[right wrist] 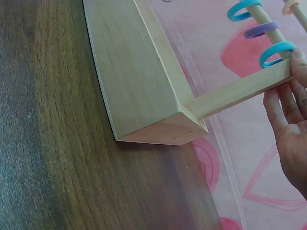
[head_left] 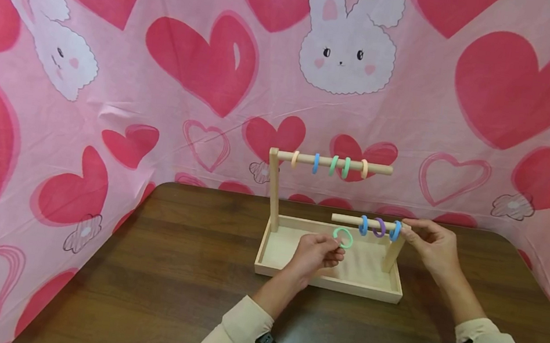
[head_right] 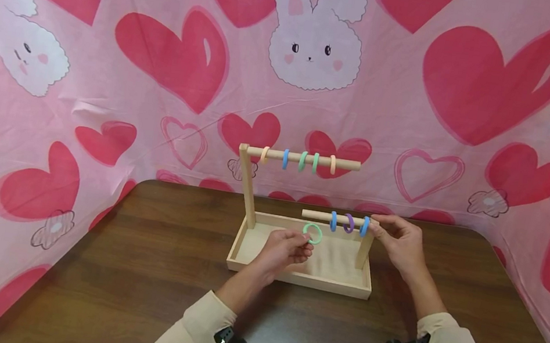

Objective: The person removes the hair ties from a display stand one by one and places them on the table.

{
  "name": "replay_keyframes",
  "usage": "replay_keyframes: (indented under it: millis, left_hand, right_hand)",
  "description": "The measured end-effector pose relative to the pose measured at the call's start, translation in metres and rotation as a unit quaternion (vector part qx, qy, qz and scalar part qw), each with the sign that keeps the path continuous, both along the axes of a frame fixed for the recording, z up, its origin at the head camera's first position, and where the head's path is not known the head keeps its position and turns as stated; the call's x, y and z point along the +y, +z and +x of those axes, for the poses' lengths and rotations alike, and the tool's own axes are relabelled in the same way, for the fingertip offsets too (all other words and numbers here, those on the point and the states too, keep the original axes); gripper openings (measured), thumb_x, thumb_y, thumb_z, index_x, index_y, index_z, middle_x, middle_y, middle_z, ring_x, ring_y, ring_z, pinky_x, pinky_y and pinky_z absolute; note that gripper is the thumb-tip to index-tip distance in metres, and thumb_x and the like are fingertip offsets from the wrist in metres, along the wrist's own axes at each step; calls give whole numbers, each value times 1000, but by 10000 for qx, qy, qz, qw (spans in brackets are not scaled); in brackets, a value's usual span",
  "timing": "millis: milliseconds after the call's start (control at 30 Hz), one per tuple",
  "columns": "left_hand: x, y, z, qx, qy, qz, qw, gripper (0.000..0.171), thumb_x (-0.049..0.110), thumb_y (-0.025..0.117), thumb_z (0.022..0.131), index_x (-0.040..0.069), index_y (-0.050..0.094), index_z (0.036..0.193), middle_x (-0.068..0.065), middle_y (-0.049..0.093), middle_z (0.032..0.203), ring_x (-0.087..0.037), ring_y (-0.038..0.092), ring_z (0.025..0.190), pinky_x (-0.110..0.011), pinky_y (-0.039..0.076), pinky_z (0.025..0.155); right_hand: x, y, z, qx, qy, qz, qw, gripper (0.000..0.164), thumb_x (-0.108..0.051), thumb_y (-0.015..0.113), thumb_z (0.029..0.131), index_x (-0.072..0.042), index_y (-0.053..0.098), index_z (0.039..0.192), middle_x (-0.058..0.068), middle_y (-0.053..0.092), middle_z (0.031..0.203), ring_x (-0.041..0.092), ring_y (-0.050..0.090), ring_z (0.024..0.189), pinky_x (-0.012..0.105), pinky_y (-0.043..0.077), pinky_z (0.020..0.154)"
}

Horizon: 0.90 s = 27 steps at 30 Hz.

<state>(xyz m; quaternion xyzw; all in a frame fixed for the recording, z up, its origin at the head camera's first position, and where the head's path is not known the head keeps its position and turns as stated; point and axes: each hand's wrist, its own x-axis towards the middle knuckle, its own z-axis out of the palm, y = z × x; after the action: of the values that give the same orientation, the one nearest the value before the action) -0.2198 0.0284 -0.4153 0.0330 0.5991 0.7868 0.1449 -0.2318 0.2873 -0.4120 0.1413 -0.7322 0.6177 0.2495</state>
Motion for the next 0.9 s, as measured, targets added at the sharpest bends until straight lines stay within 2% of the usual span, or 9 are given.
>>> replay_keyframes:
  millis: [367,533,667,900]
  left_hand:
    - [9,-2,7,-194,-371,88,9991,24,6,59,100,-14,65,112,9,64,65,0,62,61,-15,52,61]
    - [13,-5,10,-233,-536,118,9982,21,7,59,100,-12,66,106,9,63,63,0,61,60,-15,52,60]
    - [16,-7,12,-298,-685,180,9970,17,5,58,100,-9,67,102,8,64,63,-1,61,60,-16,53,61]
    - [21,-9,19,-415,-975,214,9941,20,3,56,100,-13,64,107,8,64,64,-1,62,60,-17,52,62]
  right_hand:
    - [0,0,0,7,-144,137,9998,23,12,70,87,-5,79,100,-27,74,84,-8,57,66,10,44,56]
    - [0,0,-1,-3,-165,168,9997,22,12,70,87,-4,78,100,-26,74,84,-7,56,65,12,43,55]
    - [1,0,-1,-2,-138,137,9998,23,12,70,87,-5,79,100,-26,74,83,-8,56,65,11,43,55]
    - [2,0,-1,3,73,-44,10000,23,13,69,88,-4,78,101,-23,76,86,-8,62,72,9,48,61]
